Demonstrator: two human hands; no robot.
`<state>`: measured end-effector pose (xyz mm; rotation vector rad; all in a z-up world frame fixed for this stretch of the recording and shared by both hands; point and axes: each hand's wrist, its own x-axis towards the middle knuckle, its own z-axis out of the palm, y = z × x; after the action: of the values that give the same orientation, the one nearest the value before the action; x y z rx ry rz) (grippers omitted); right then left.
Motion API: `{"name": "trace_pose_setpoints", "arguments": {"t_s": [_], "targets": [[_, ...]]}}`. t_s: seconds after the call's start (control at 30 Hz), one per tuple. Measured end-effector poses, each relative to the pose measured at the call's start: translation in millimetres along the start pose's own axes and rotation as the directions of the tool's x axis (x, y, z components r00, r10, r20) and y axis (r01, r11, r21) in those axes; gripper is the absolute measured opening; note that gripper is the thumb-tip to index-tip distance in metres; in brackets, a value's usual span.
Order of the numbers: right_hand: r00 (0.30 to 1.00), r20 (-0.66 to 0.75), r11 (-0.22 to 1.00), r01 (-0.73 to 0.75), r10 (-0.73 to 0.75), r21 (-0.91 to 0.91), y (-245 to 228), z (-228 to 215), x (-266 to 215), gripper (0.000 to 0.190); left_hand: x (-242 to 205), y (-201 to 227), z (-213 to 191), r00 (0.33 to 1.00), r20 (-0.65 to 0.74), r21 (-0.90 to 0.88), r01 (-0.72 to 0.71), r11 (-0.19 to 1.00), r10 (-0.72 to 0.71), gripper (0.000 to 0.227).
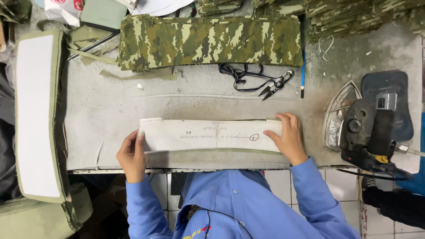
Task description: The person repeatedly places a camouflage fabric piece over a paper template on a worktable, then uses a steam iron to press the fabric. The person lifts the fabric, repositions it, and irons it again multiple times throughout the clip.
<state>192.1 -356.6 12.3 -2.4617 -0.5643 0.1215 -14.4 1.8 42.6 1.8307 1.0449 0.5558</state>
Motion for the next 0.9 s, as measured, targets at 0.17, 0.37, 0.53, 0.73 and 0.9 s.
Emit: {"name": "trace_pose_setpoints", "arguments": {"t_s": [0.17,0.37,0.53,0.73,0.9], "targets": [[0.996,0.086,0.993,-0.015,0.025,-0.114,13.2,8.7,2.5,0.046,5.4,-4.1,3.6,0.978,-0.1,-0.143,-0.195,0.97,0.182,0.011],[0.962,-0.263,0.997,-0.068,0.076,0.039,6.9,-9.2,64.6,0.037,18.8,20.9,7.5,0.99,-0.029,0.028,-0.137,0.99,0.137,0.045],[0.918,-0.288,0.942,0.195,-0.274,-0.272,-44.4,-13.1,107.6,0.037,7.6,-4.9,0.9,0.987,0.032,0.441,-0.154,0.884,0.156,0.058],[0.898,0.162,0.912,0.408,-0.409,0.045,-172.0,53.7,30.9,0.064,-0.2,10.3,-13.3,0.956,0.255,-0.122,0.177,0.977,-0.142,0.049],[0.78,-0.067,0.759,0.623,-0.623,0.188,-226.8,68.3,11.8,0.013,-1.0,34.3,24.5,0.958,0.092,-0.858,-0.062,0.509,0.271,0.102]]}}
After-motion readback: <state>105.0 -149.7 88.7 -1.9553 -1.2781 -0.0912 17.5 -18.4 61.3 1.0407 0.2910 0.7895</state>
